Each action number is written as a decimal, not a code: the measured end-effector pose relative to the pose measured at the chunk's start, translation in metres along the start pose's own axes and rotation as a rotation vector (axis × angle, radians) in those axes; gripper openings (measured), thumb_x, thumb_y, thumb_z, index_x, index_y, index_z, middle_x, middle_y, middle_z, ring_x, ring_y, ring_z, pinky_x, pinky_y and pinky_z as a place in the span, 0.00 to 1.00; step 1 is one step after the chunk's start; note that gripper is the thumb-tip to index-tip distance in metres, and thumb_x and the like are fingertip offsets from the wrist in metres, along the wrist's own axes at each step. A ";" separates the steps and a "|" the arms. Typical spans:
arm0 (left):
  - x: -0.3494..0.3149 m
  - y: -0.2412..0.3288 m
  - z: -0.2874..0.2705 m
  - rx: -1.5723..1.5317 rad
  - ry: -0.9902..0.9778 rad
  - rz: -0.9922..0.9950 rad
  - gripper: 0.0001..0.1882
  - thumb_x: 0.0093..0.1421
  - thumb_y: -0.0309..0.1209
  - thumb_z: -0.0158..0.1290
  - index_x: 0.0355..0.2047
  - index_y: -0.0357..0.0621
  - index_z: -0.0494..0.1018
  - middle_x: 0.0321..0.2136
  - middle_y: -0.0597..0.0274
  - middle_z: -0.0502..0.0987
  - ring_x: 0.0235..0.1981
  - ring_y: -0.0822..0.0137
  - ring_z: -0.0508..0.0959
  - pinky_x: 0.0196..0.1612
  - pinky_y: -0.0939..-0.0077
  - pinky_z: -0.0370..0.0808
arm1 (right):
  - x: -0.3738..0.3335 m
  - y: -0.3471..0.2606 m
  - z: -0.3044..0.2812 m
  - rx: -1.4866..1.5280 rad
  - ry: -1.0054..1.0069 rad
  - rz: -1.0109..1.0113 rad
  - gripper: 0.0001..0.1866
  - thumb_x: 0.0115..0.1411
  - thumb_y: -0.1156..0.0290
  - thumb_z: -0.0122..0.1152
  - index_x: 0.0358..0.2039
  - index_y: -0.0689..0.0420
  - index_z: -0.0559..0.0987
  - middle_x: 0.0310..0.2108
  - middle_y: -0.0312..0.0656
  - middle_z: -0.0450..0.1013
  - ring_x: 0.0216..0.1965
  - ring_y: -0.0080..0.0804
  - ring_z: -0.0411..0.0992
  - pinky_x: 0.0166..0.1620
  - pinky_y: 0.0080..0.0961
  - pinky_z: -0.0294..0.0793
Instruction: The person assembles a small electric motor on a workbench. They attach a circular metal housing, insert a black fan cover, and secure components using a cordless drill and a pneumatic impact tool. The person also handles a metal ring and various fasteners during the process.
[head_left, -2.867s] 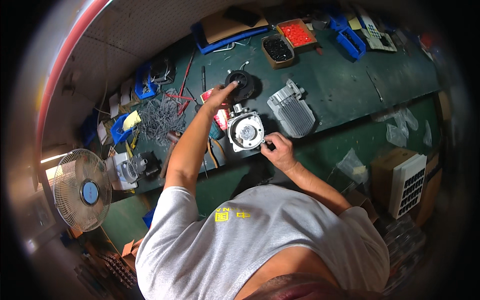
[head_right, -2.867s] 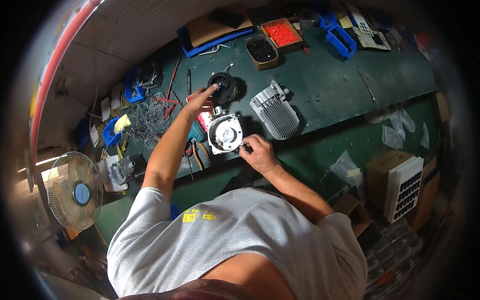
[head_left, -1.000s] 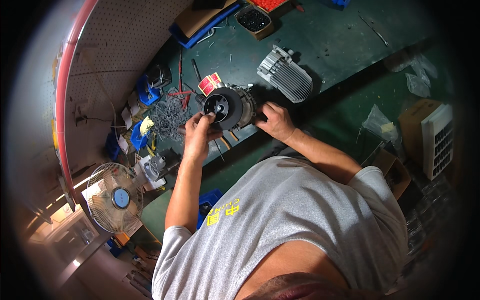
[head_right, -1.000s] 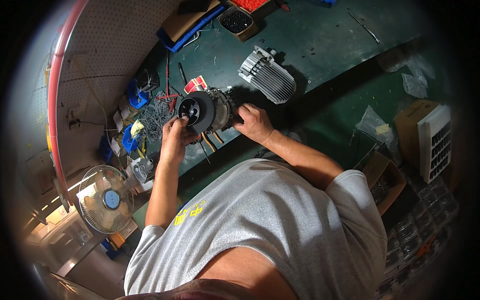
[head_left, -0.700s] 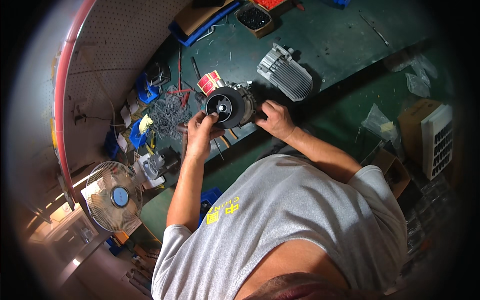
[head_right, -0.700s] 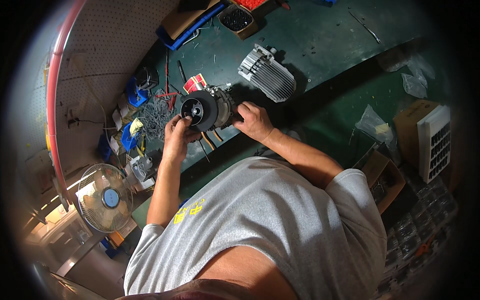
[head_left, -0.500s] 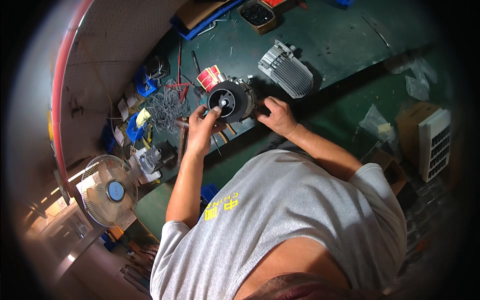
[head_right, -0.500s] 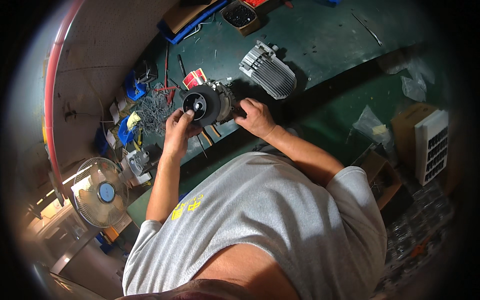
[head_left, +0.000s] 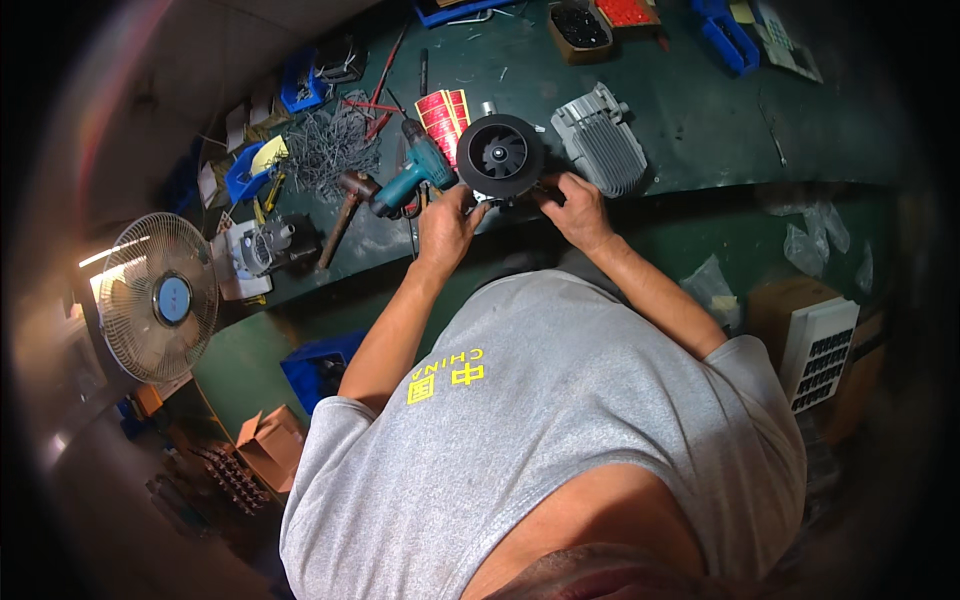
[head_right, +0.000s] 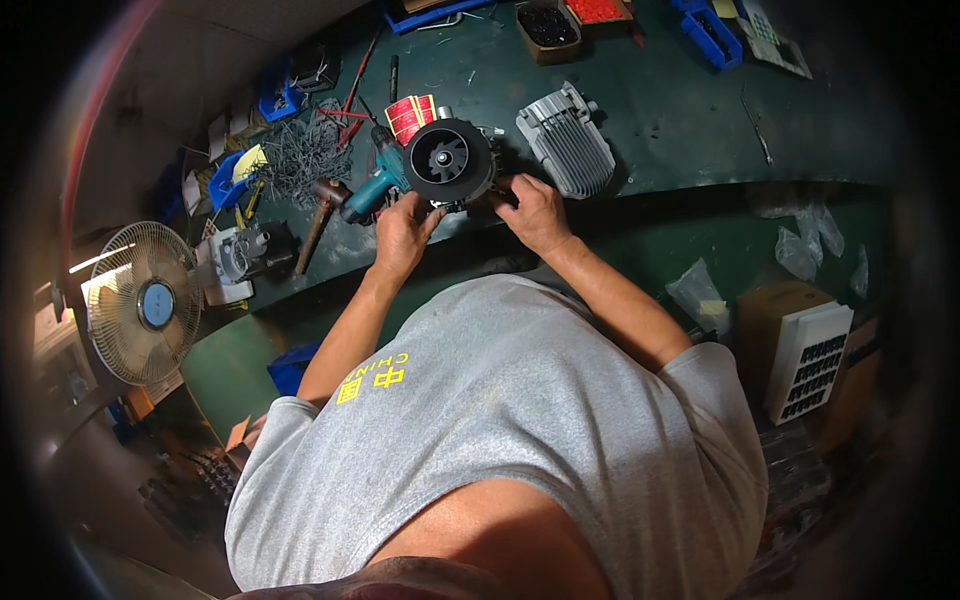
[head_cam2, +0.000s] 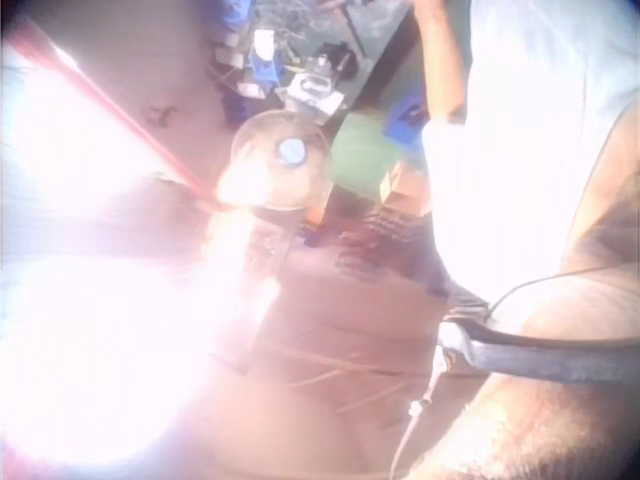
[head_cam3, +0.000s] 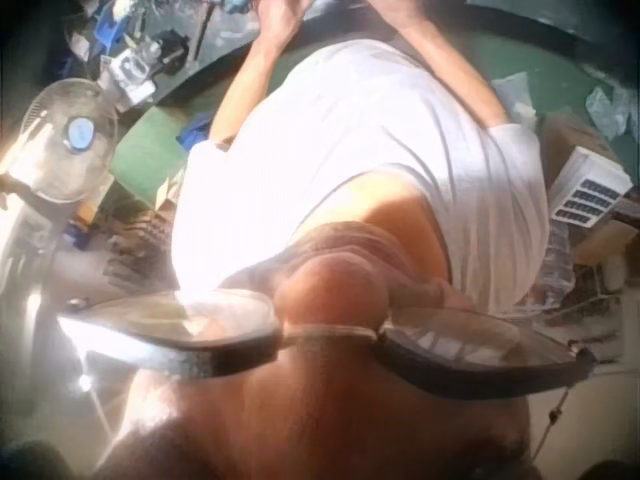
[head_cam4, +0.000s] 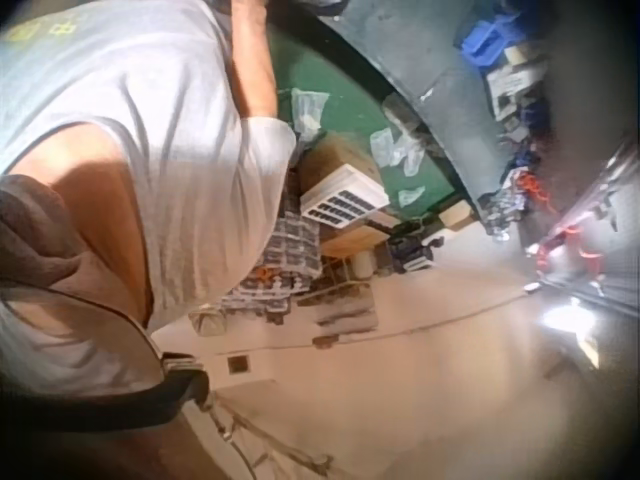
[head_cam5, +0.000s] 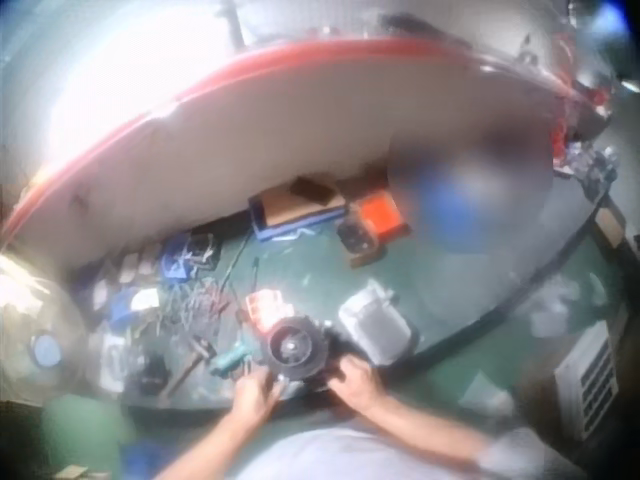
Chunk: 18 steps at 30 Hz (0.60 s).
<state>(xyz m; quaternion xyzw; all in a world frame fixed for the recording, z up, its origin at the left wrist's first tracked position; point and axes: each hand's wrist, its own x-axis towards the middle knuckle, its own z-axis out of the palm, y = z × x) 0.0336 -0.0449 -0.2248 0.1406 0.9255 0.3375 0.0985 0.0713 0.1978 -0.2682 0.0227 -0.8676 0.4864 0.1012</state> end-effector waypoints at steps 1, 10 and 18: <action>0.001 -0.001 0.002 0.040 0.031 0.049 0.14 0.57 0.32 0.66 0.39 0.38 0.77 0.31 0.46 0.81 0.33 0.44 0.82 0.35 0.56 0.78 | 0.000 0.004 0.000 -0.021 -0.012 -0.003 0.10 0.55 0.74 0.68 0.37 0.61 0.79 0.33 0.50 0.78 0.36 0.54 0.78 0.38 0.42 0.78; -0.005 -0.022 0.014 0.050 0.131 0.136 0.11 0.59 0.33 0.65 0.36 0.41 0.77 0.32 0.45 0.80 0.36 0.43 0.81 0.36 0.52 0.76 | 0.001 -0.002 0.003 -0.088 -0.020 -0.064 0.10 0.57 0.75 0.66 0.39 0.62 0.78 0.35 0.52 0.78 0.37 0.57 0.77 0.40 0.45 0.77; -0.001 -0.024 0.001 -0.315 0.260 -0.025 0.20 0.58 0.36 0.63 0.47 0.37 0.79 0.39 0.47 0.83 0.41 0.51 0.84 0.43 0.60 0.79 | 0.016 -0.003 -0.001 0.292 0.081 0.431 0.11 0.64 0.71 0.66 0.44 0.64 0.80 0.34 0.38 0.78 0.36 0.18 0.74 0.40 0.19 0.74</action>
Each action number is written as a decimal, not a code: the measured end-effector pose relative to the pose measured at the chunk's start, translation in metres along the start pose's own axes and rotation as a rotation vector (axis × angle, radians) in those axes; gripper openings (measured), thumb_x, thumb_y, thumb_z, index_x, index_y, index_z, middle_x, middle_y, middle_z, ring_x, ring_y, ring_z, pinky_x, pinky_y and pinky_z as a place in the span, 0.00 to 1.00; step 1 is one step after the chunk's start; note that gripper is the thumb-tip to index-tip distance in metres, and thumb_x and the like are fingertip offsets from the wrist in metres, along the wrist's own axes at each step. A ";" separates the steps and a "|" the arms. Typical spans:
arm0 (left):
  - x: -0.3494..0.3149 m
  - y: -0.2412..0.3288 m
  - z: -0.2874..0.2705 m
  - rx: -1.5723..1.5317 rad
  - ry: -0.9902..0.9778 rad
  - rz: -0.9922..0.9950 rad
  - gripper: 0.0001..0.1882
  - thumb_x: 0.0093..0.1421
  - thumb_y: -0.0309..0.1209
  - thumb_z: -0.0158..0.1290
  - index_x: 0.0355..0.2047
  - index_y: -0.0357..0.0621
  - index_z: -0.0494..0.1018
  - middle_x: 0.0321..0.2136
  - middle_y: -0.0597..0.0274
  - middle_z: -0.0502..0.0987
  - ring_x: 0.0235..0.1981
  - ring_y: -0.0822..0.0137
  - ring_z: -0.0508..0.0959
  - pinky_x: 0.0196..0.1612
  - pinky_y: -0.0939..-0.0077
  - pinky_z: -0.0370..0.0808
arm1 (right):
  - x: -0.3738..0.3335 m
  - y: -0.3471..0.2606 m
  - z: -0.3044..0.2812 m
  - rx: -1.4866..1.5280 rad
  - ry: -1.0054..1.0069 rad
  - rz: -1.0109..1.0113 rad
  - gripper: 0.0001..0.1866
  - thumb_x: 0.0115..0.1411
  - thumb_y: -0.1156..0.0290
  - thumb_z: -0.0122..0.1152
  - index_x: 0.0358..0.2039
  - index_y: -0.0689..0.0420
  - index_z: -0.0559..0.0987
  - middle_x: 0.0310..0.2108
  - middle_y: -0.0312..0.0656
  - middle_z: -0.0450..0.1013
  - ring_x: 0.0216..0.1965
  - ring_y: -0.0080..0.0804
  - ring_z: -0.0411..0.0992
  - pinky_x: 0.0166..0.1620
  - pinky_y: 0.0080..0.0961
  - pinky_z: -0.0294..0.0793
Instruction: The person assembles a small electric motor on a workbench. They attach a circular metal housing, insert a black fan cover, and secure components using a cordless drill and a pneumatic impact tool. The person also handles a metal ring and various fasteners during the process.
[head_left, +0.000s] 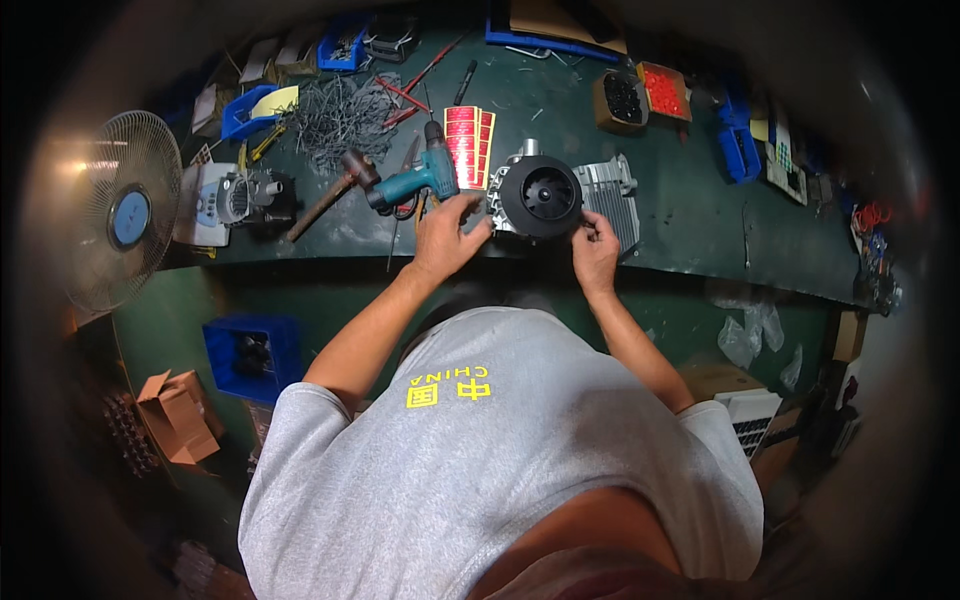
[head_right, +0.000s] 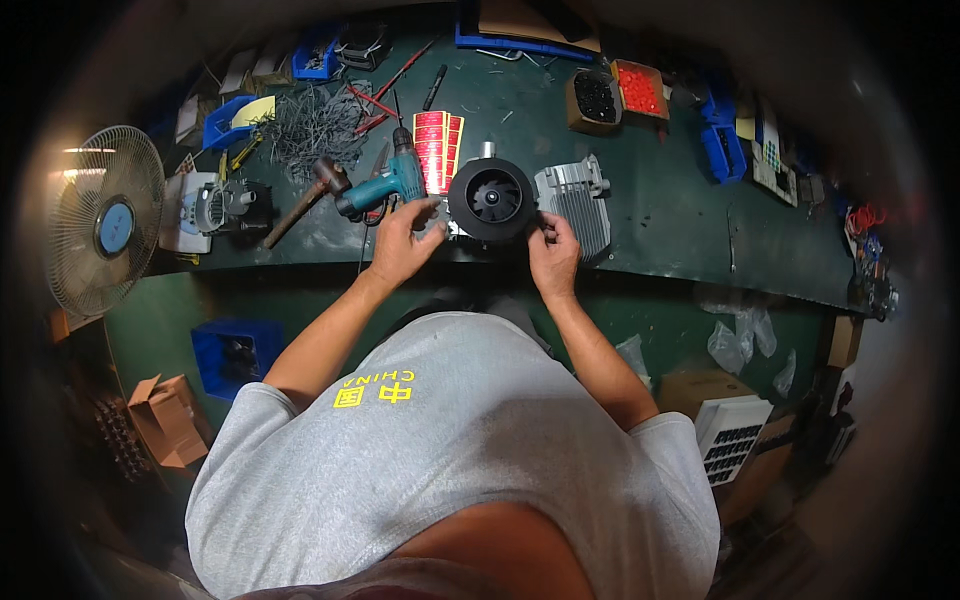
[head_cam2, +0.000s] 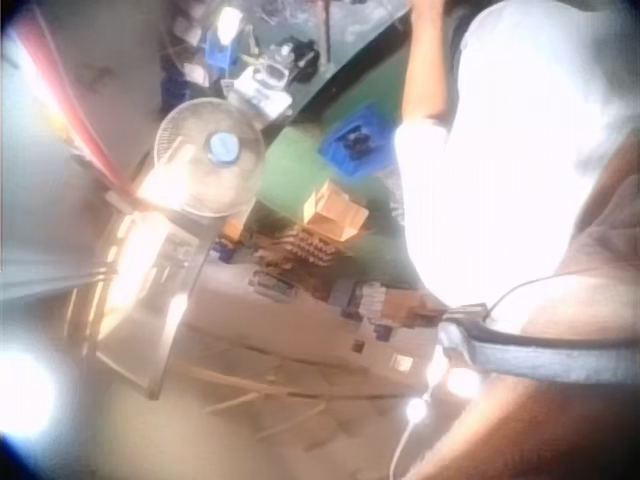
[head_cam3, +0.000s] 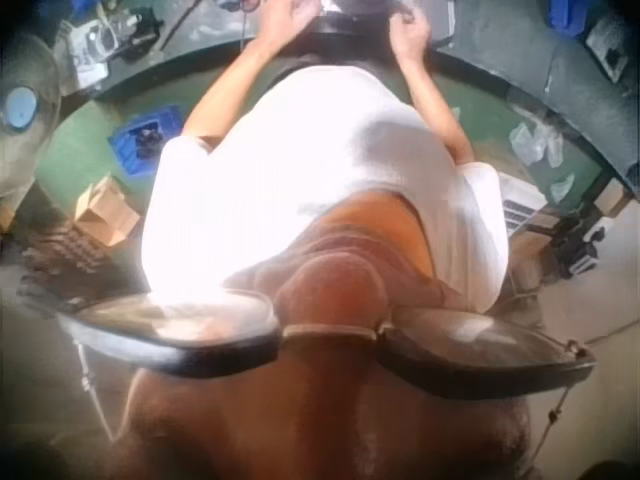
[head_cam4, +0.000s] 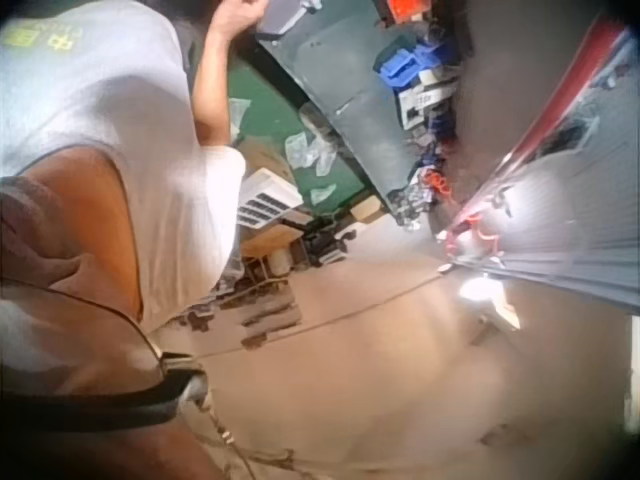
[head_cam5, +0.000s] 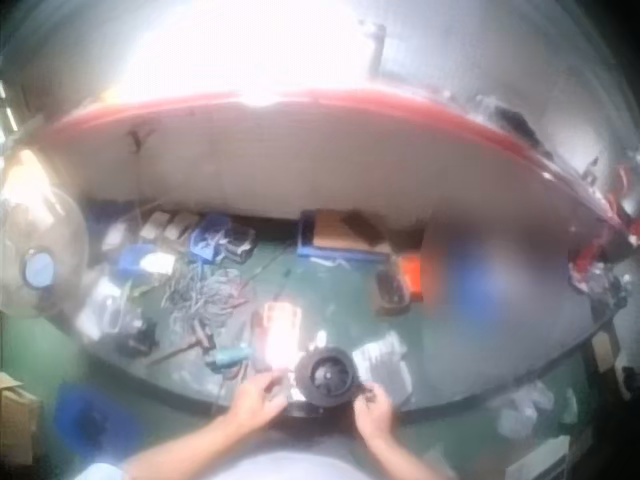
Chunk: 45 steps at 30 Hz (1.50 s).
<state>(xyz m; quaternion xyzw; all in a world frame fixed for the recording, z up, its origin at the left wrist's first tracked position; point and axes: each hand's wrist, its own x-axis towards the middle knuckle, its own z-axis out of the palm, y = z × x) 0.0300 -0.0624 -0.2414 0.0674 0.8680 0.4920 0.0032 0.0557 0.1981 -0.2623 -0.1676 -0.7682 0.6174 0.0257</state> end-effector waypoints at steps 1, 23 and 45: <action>0.007 0.002 0.000 -0.038 0.010 -0.041 0.20 0.58 0.36 0.63 0.47 0.35 0.79 0.41 0.46 0.82 0.40 0.52 0.84 0.43 0.62 0.79 | 0.005 -0.007 0.005 0.068 0.012 0.007 0.12 0.66 0.71 0.65 0.45 0.65 0.81 0.35 0.39 0.79 0.36 0.19 0.74 0.41 0.19 0.74; 0.011 -0.004 0.035 -0.540 0.078 -0.218 0.17 0.62 0.24 0.61 0.50 0.31 0.76 0.45 0.50 0.74 0.43 0.63 0.80 0.47 0.72 0.82 | 0.016 -0.024 0.026 -0.055 -0.056 -0.027 0.07 0.65 0.75 0.63 0.42 0.62 0.82 0.39 0.36 0.81 0.41 0.20 0.76 0.46 0.20 0.75; 0.060 -0.040 0.087 -0.900 0.085 -0.300 0.10 0.67 0.28 0.52 0.43 0.35 0.77 0.39 0.62 0.80 0.39 0.73 0.76 0.46 0.77 0.73 | 0.073 0.027 0.054 0.603 -0.173 0.111 0.11 0.70 0.64 0.56 0.44 0.59 0.76 0.35 0.34 0.75 0.34 0.19 0.74 0.39 0.18 0.77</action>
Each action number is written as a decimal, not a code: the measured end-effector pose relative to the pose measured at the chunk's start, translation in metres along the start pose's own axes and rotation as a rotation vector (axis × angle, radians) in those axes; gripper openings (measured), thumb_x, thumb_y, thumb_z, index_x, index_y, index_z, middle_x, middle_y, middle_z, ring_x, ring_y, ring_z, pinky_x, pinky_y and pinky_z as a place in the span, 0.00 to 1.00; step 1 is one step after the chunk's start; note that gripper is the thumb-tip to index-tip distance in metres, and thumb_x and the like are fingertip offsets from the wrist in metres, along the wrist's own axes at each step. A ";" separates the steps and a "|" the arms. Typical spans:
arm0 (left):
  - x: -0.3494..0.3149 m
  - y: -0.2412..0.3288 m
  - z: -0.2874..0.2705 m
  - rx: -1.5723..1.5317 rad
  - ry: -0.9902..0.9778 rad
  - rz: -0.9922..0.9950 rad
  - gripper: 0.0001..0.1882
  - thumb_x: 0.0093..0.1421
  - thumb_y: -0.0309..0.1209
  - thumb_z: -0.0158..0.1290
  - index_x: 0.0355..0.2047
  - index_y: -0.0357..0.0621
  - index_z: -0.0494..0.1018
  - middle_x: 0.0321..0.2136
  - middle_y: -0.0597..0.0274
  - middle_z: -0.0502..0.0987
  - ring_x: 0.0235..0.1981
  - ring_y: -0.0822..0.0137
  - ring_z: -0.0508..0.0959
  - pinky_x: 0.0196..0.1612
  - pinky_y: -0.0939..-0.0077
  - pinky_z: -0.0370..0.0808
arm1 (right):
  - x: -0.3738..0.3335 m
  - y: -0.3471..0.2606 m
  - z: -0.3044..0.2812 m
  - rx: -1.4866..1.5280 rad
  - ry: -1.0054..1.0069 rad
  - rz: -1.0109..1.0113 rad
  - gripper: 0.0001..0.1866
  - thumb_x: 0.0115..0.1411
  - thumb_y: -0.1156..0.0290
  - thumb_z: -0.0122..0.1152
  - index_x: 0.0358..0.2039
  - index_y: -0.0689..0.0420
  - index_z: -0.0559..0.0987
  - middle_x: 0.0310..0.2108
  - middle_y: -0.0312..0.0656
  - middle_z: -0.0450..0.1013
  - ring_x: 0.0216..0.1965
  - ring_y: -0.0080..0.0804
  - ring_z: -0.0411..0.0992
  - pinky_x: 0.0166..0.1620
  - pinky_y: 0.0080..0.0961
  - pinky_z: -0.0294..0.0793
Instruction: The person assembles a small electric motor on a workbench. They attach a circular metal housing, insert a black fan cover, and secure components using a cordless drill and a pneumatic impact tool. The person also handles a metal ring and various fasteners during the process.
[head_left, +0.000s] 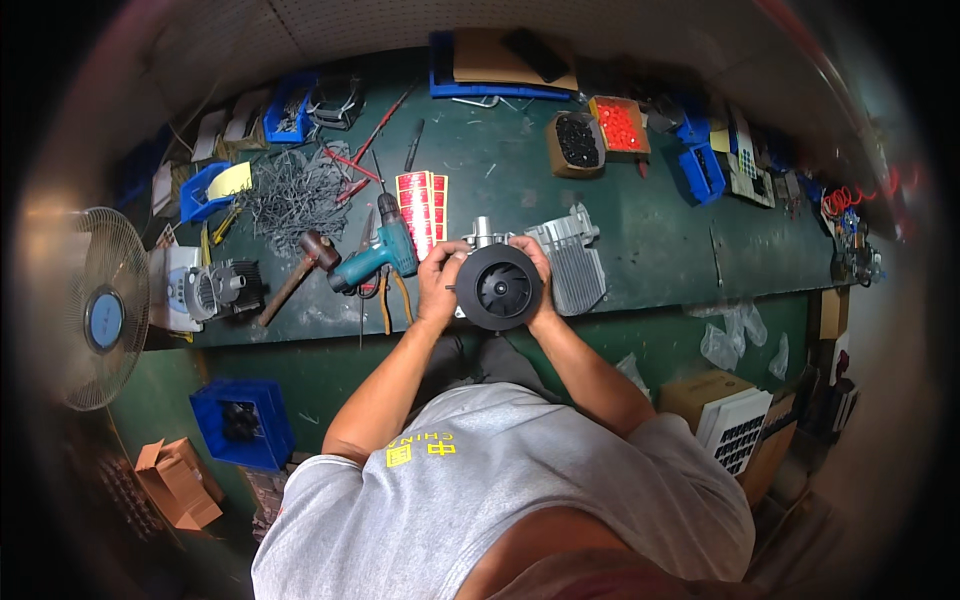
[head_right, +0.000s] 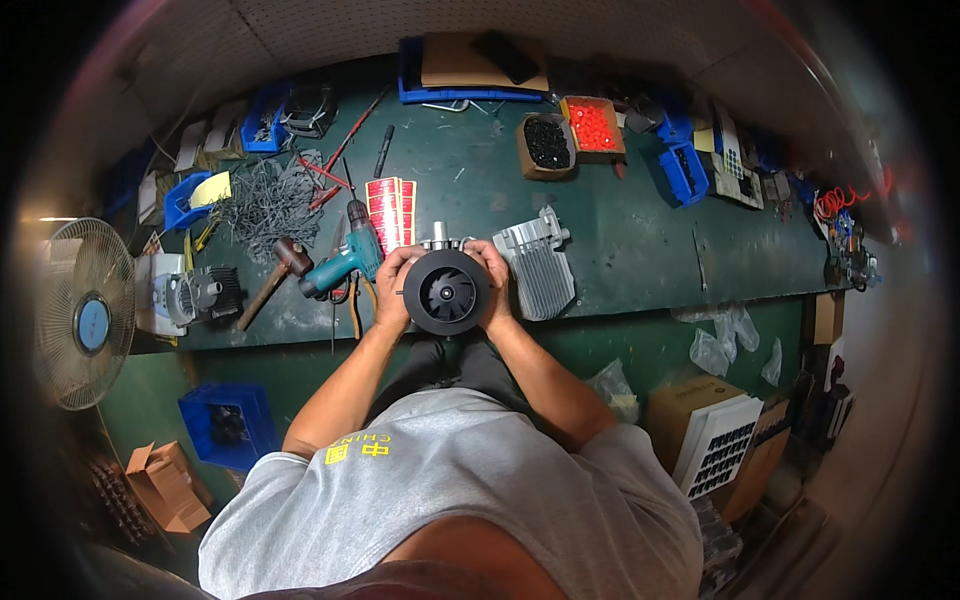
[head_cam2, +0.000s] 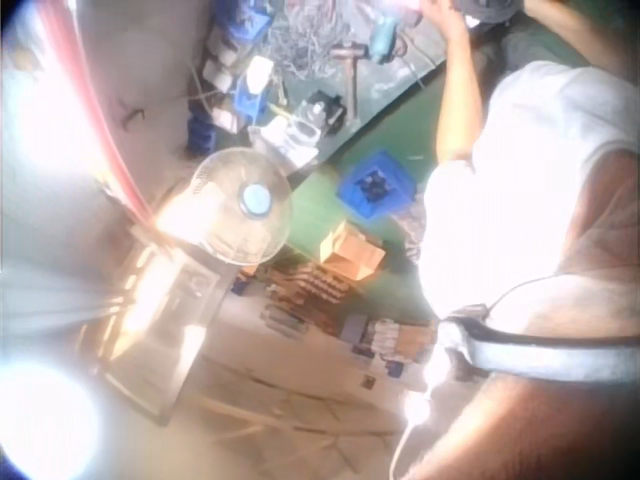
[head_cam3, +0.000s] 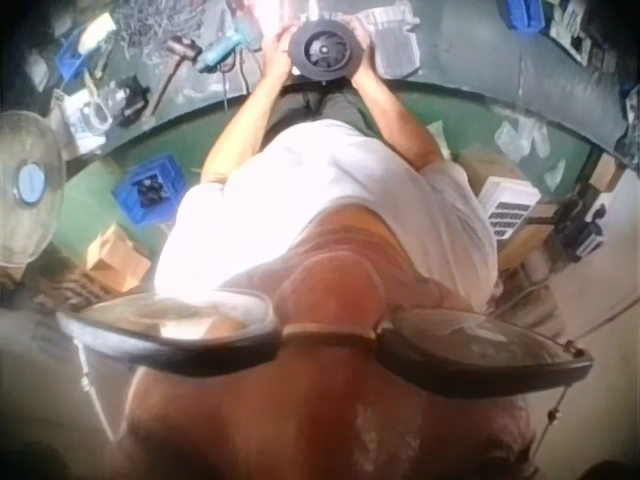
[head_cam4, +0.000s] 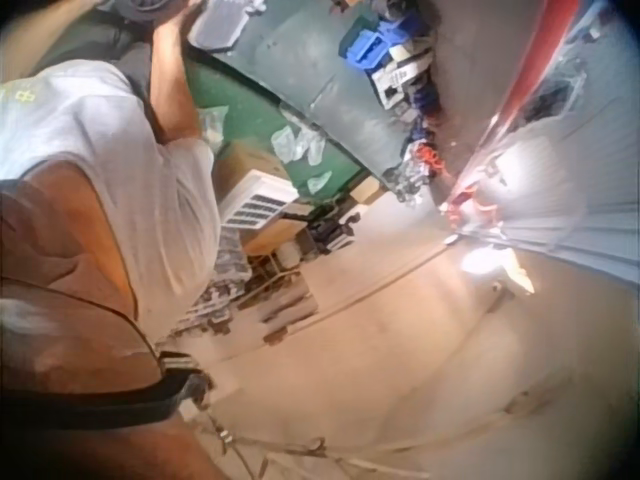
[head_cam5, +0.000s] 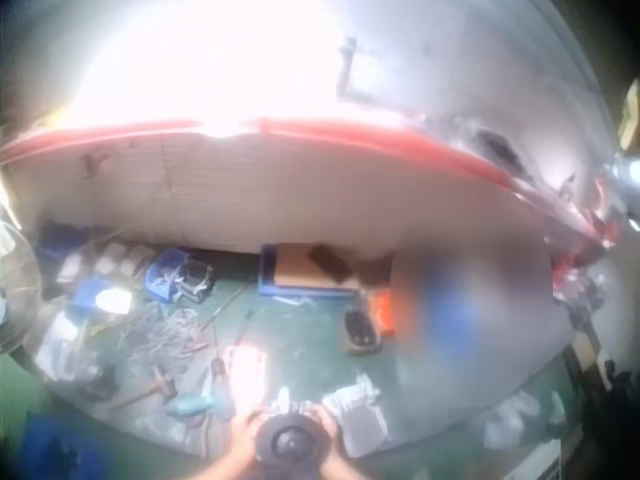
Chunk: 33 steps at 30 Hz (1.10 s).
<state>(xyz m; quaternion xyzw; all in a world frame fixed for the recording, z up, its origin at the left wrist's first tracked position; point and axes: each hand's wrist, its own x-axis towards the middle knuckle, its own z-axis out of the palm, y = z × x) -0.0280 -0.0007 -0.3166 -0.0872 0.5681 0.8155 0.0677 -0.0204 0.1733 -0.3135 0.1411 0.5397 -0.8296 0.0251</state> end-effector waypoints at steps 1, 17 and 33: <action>0.000 0.000 0.001 0.007 0.003 -0.004 0.10 0.66 0.28 0.52 0.43 0.35 0.78 0.39 0.62 0.80 0.39 0.73 0.77 0.46 0.77 0.73 | 0.001 0.002 -0.002 0.004 -0.005 0.001 0.10 0.69 0.65 0.56 0.44 0.58 0.75 0.35 0.35 0.75 0.34 0.21 0.75 0.39 0.19 0.79; -0.032 0.027 -0.040 0.382 0.115 0.151 0.12 0.67 0.27 0.53 0.48 0.34 0.75 0.38 0.60 0.81 0.39 0.71 0.78 0.47 0.75 0.75 | -0.050 -0.022 -0.017 -0.500 0.165 -0.263 0.14 0.72 0.68 0.55 0.48 0.66 0.79 0.41 0.40 0.78 0.41 0.25 0.74 0.47 0.24 0.75; -0.075 0.068 -0.040 1.105 -0.310 0.333 0.13 0.59 0.29 0.65 0.43 0.37 0.79 0.33 0.46 0.82 0.33 0.46 0.83 0.35 0.58 0.79 | -0.096 -0.030 -0.014 -0.985 -0.002 -0.575 0.11 0.53 0.78 0.70 0.38 0.61 0.81 0.36 0.48 0.75 0.38 0.50 0.76 0.40 0.38 0.76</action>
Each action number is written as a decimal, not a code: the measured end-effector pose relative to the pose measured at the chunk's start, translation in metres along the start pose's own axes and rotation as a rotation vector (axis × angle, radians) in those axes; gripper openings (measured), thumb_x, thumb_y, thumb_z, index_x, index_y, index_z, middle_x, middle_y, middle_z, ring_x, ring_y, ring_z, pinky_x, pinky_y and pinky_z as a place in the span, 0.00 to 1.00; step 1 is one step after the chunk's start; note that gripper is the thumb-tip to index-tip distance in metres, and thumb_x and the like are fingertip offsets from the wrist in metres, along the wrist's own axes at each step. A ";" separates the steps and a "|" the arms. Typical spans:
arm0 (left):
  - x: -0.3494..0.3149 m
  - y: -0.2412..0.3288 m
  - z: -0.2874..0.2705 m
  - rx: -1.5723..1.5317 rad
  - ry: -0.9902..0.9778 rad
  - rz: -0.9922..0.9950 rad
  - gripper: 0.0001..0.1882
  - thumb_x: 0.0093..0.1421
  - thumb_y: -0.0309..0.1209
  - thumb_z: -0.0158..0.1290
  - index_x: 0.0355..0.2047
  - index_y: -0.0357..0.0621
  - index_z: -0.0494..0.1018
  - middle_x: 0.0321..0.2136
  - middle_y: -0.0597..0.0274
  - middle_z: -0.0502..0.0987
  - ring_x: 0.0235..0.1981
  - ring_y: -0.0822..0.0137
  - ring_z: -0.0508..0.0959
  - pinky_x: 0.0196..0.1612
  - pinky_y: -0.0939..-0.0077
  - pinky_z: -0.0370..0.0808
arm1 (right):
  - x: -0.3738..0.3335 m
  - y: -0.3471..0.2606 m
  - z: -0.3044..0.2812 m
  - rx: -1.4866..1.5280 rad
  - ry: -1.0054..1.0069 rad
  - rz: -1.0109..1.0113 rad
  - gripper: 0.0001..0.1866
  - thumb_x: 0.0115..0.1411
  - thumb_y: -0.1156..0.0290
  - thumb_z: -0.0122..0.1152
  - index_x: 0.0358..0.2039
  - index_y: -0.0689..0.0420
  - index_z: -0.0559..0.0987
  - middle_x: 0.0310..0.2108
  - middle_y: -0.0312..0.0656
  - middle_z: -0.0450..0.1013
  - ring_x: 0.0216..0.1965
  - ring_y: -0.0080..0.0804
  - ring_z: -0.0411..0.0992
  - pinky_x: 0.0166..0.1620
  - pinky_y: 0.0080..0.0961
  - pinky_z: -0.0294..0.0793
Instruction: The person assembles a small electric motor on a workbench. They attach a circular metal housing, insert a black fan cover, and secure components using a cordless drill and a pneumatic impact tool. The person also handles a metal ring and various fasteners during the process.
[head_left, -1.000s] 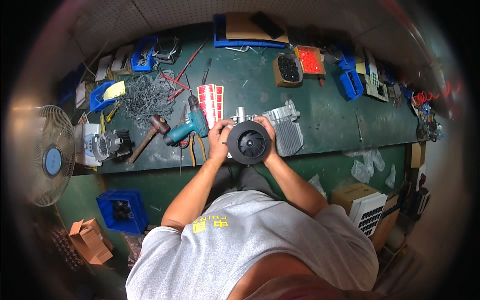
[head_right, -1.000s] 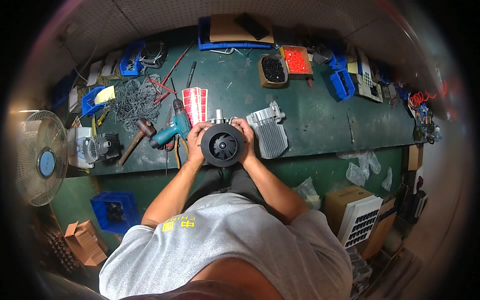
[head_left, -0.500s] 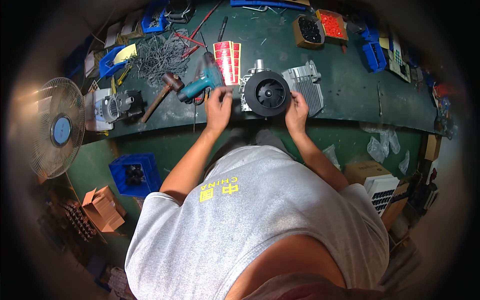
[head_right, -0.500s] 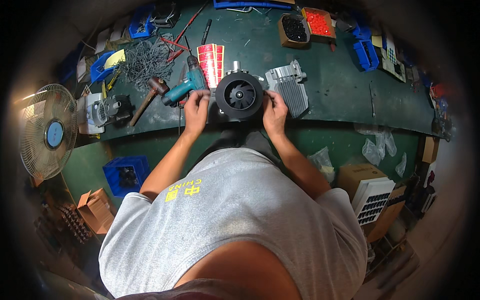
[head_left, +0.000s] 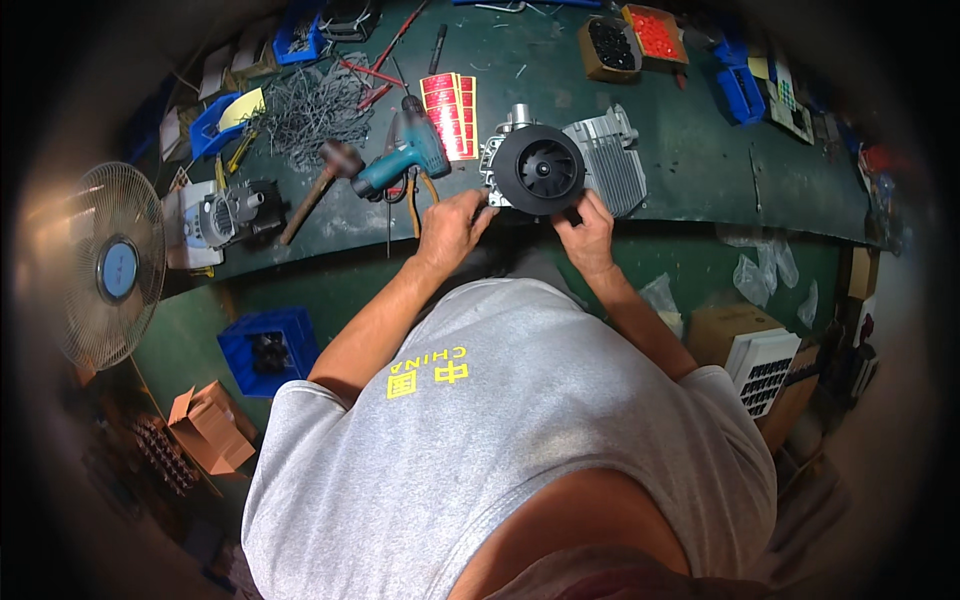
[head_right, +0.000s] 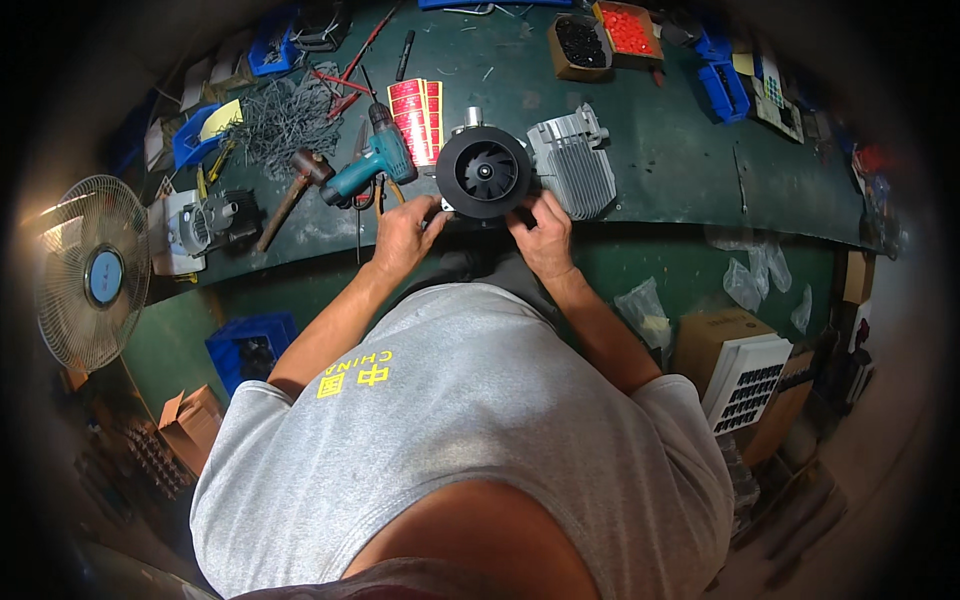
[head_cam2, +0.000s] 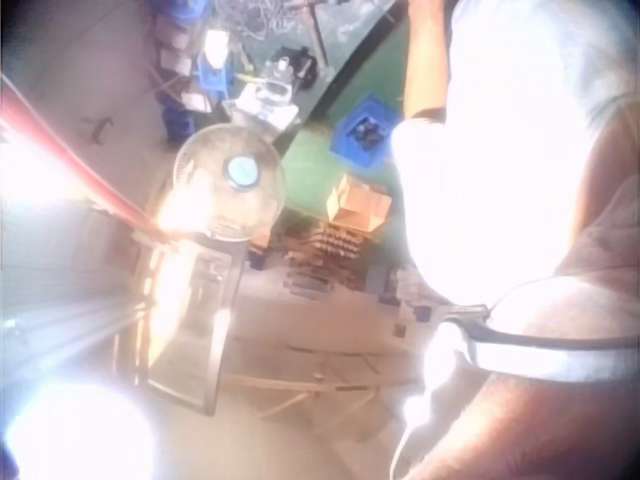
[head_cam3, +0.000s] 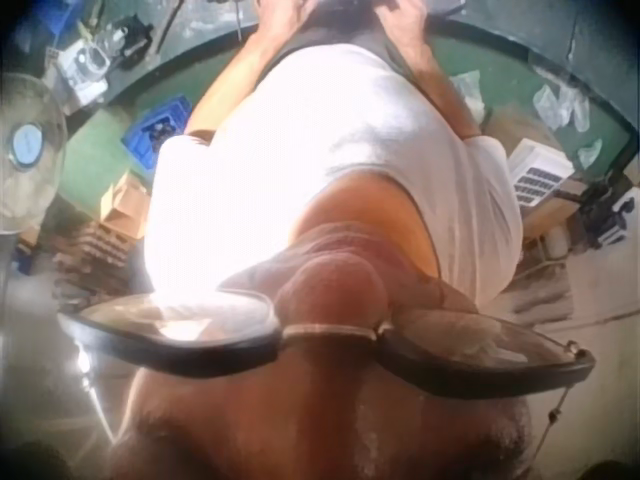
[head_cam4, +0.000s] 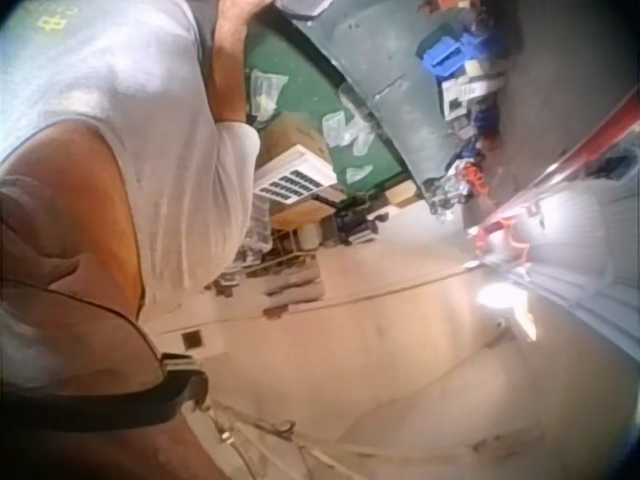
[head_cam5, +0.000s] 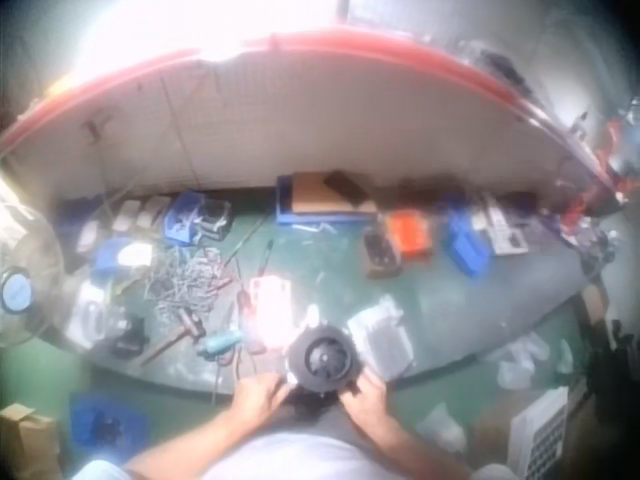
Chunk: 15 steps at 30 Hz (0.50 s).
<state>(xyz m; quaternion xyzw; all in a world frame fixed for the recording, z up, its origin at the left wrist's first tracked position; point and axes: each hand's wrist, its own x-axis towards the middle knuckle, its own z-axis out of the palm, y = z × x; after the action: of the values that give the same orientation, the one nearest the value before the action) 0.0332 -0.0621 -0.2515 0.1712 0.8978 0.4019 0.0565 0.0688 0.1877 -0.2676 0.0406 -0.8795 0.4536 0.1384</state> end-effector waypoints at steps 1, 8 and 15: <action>0.000 -0.001 0.000 -0.017 0.007 0.010 0.13 0.59 0.29 0.64 0.43 0.38 0.79 0.32 0.45 0.82 0.32 0.45 0.83 0.35 0.58 0.79 | -0.002 0.002 0.002 0.005 0.002 0.011 0.11 0.53 0.77 0.70 0.38 0.61 0.81 0.36 0.48 0.74 0.38 0.50 0.76 0.40 0.38 0.76; 0.001 -0.007 0.002 -0.045 -0.036 0.041 0.14 0.60 0.30 0.63 0.44 0.39 0.78 0.35 0.43 0.81 0.38 0.39 0.81 0.39 0.52 0.78 | 0.001 0.001 -0.005 -0.003 -0.031 0.028 0.13 0.51 0.78 0.68 0.40 0.60 0.82 0.38 0.48 0.76 0.41 0.50 0.76 0.45 0.38 0.77; 0.005 -0.037 -0.014 0.049 0.057 0.074 0.17 0.56 0.27 0.62 0.46 0.39 0.78 0.39 0.48 0.81 0.42 0.46 0.81 0.47 0.56 0.78 | 0.031 0.022 -0.041 0.067 0.021 0.193 0.08 0.55 0.78 0.67 0.37 0.62 0.81 0.33 0.47 0.76 0.30 0.42 0.77 0.35 0.34 0.77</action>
<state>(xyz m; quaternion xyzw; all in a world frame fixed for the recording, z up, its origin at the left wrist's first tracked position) 0.0151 -0.0929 -0.2700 0.1942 0.9016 0.3864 0.0117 0.0430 0.2347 -0.2534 -0.0442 -0.8622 0.4943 0.1019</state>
